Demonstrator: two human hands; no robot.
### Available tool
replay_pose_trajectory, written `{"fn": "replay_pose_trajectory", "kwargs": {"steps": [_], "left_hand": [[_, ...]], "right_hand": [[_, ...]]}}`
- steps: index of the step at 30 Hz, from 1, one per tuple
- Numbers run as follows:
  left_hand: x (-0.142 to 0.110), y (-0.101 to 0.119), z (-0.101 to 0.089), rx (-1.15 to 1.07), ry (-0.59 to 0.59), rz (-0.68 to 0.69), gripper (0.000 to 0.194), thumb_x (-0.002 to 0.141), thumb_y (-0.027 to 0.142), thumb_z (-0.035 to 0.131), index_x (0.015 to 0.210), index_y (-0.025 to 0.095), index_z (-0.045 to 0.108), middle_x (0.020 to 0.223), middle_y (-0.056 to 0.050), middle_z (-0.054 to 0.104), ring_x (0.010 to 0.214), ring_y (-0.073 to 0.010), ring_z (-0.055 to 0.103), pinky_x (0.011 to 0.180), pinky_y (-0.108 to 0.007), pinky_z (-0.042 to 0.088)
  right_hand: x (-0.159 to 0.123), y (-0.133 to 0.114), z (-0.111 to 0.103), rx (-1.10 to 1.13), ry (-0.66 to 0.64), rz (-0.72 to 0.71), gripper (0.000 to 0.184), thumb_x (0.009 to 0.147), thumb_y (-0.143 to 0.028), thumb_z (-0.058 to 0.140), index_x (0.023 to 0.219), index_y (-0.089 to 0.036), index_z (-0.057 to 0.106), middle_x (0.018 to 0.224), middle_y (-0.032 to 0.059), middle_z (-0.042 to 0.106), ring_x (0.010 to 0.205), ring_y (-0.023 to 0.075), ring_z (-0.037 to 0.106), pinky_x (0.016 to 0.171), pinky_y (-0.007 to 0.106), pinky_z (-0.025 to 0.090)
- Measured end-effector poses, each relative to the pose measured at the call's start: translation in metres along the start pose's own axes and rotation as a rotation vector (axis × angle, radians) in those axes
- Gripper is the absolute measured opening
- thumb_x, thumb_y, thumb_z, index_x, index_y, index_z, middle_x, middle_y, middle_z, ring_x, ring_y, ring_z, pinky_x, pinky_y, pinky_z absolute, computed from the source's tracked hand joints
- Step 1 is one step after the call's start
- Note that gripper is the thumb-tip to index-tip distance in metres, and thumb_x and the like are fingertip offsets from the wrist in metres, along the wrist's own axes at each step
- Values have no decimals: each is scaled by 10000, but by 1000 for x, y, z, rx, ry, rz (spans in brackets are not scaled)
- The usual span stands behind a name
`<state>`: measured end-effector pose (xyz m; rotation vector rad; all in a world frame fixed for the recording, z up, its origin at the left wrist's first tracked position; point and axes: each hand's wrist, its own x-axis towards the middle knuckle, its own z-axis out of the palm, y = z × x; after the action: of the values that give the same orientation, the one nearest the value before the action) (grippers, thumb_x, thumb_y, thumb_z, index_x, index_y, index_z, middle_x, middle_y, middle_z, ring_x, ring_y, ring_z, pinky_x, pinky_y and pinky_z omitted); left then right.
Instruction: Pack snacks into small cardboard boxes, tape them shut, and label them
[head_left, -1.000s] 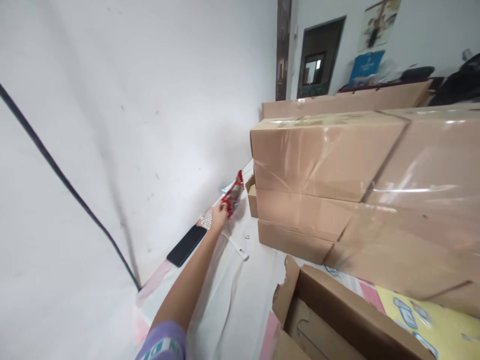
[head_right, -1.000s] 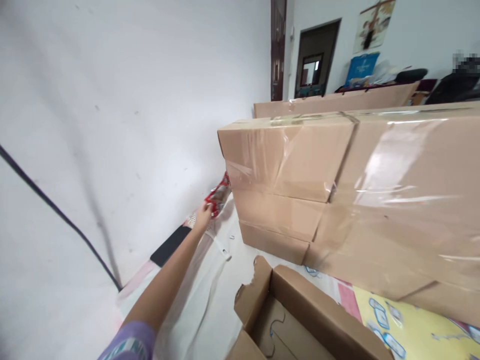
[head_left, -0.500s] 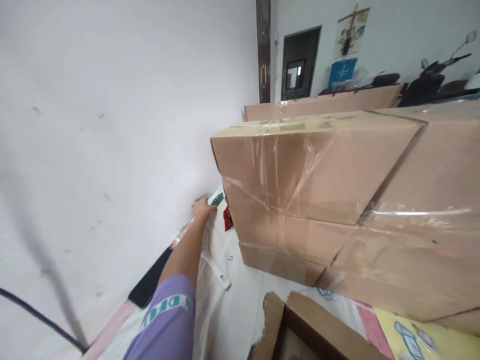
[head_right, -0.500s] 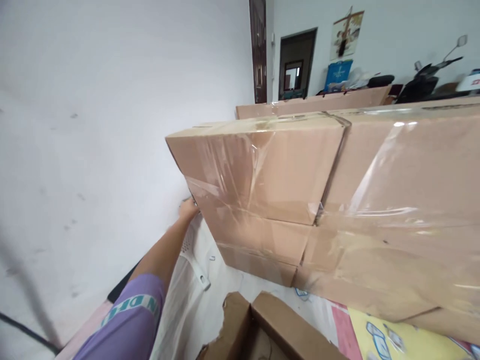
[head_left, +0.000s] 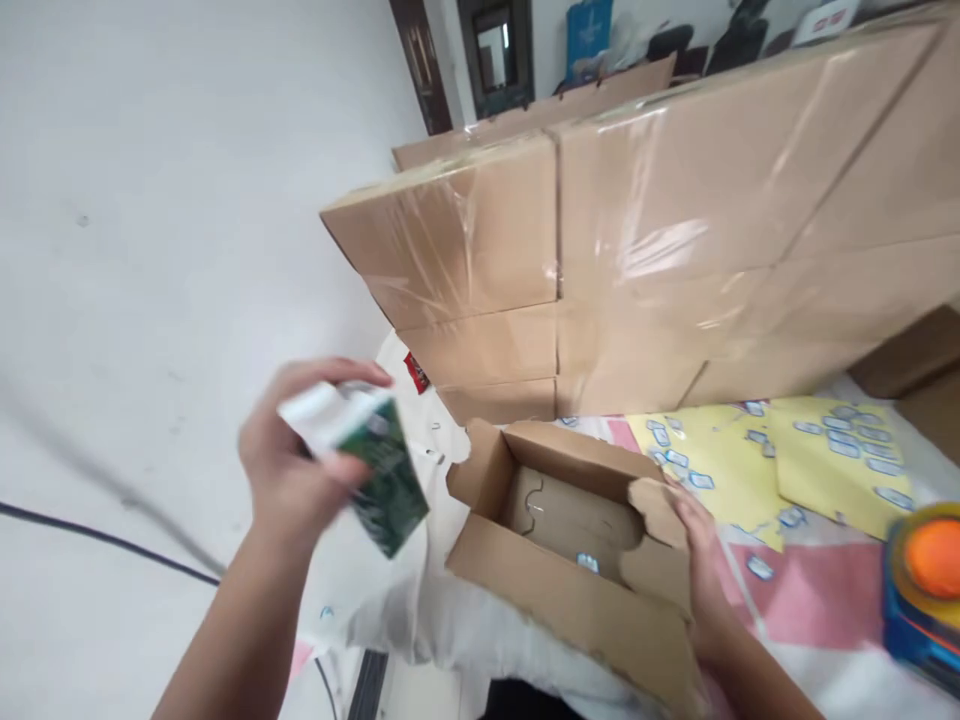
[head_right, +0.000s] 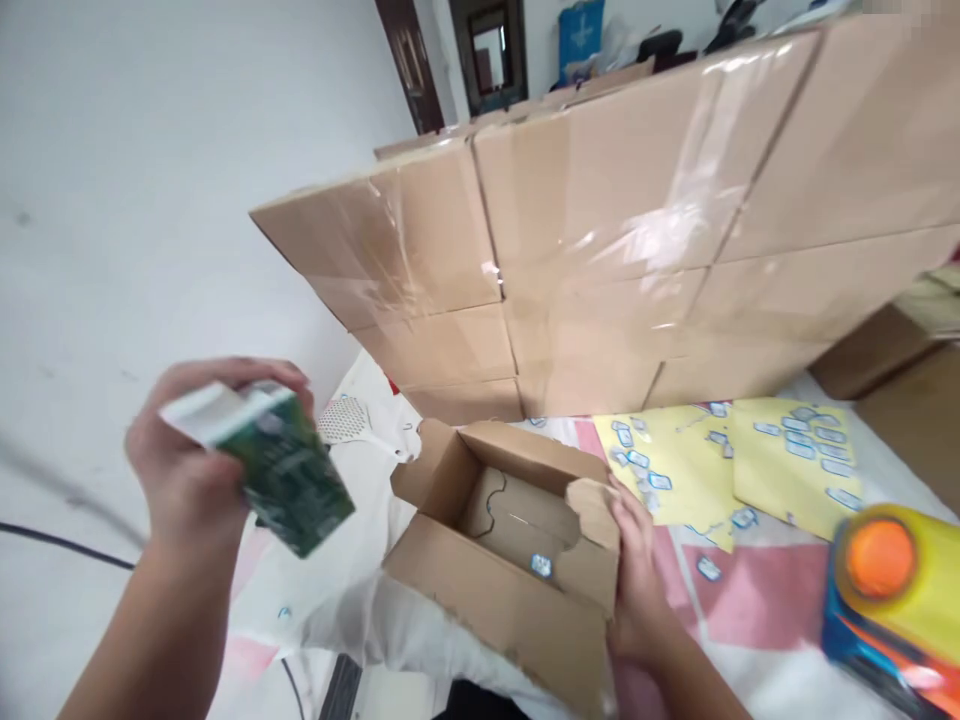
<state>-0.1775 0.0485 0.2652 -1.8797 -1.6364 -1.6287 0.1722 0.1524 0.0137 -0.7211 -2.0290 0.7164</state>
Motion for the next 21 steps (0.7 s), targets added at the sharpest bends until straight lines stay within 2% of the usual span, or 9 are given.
{"fn": "replay_pose_trajectory", "kwargs": {"steps": [1, 3, 4, 6, 8, 10, 11, 18, 21], "left_hand": [[-3, 24, 13, 106, -90, 140, 561, 779, 698, 759, 1133, 279, 645, 1027, -57, 650, 888, -230, 661, 729, -370, 584], [-12, 55, 46, 441, -287, 493, 427, 820, 536, 804, 1116, 269, 651, 1056, -68, 650, 896, -223, 650, 744, -351, 562], [-17, 62, 64, 575, -391, 644, 303, 890, 447, 750, 1102, 260, 644, 1047, -70, 646, 874, -216, 643, 723, -340, 546], [-30, 62, 100, 702, -612, 731, 131, 990, 290, 591, 1097, 226, 631, 1023, -82, 640, 875, -226, 639, 729, -348, 531], [-43, 52, 129, 657, -926, 570, 177, 1003, 212, 520, 1148, 199, 621, 1118, -122, 630, 1014, -271, 644, 834, -401, 541], [-55, 39, 147, 521, -1194, 353, 221, 957, 235, 610, 1172, 187, 623, 1221, -152, 606, 1110, -304, 633, 893, -418, 543], [-59, 33, 152, 456, -1277, 275, 267, 917, 258, 674, 1171, 186, 629, 1242, -154, 605, 1121, -306, 635, 893, -406, 547], [-72, 8, 163, 232, -1543, 119, 393, 806, 416, 797, 1155, 268, 692, 1039, -4, 762, 852, -195, 714, 711, -256, 537], [-80, 4, 163, 187, -1574, 78, 458, 775, 424, 823, 1189, 279, 693, 1094, 4, 775, 913, -207, 728, 794, -266, 549]], "right_hand": [[3, -4, 0, 2, 13, -43, 988, 851, -575, 680, 1653, -341, 151, 1609, 156, 282, 1475, 501, 347, 1132, 717, 410], [9, -11, 0, -1, 25, -91, 985, 861, -511, 688, 1657, -295, 151, 1579, 192, 293, 1475, 495, 348, 1126, 711, 421], [10, -13, -1, -2, 25, -92, 1012, 848, -487, 714, 1657, -281, 143, 1571, 204, 290, 1479, 494, 341, 1130, 713, 416], [10, -16, -2, 9, 19, -77, 1080, 807, -449, 776, 1652, -270, 129, 1570, 218, 273, 1490, 492, 323, 1146, 712, 401], [7, -17, -4, 30, 6, -72, 1123, 766, -425, 821, 1642, -272, 135, 1575, 220, 258, 1501, 488, 314, 1162, 697, 395], [5, -17, -5, 45, -10, -77, 1157, 725, -410, 851, 1633, -265, 147, 1575, 222, 250, 1508, 486, 311, 1170, 674, 403], [5, -17, -6, 51, -18, -83, 1179, 701, -403, 866, 1629, -261, 152, 1575, 223, 246, 1509, 486, 312, 1173, 660, 408], [3, -21, -7, 127, -113, -123, 1176, 665, -307, 866, 1615, -273, 173, 1597, 207, 222, 1536, 454, 276, 1209, 619, 376], [2, -24, -7, 142, -153, -147, 1184, 660, -311, 869, 1613, -283, 167, 1604, 205, 209, 1540, 450, 268, 1194, 611, 394]]}}
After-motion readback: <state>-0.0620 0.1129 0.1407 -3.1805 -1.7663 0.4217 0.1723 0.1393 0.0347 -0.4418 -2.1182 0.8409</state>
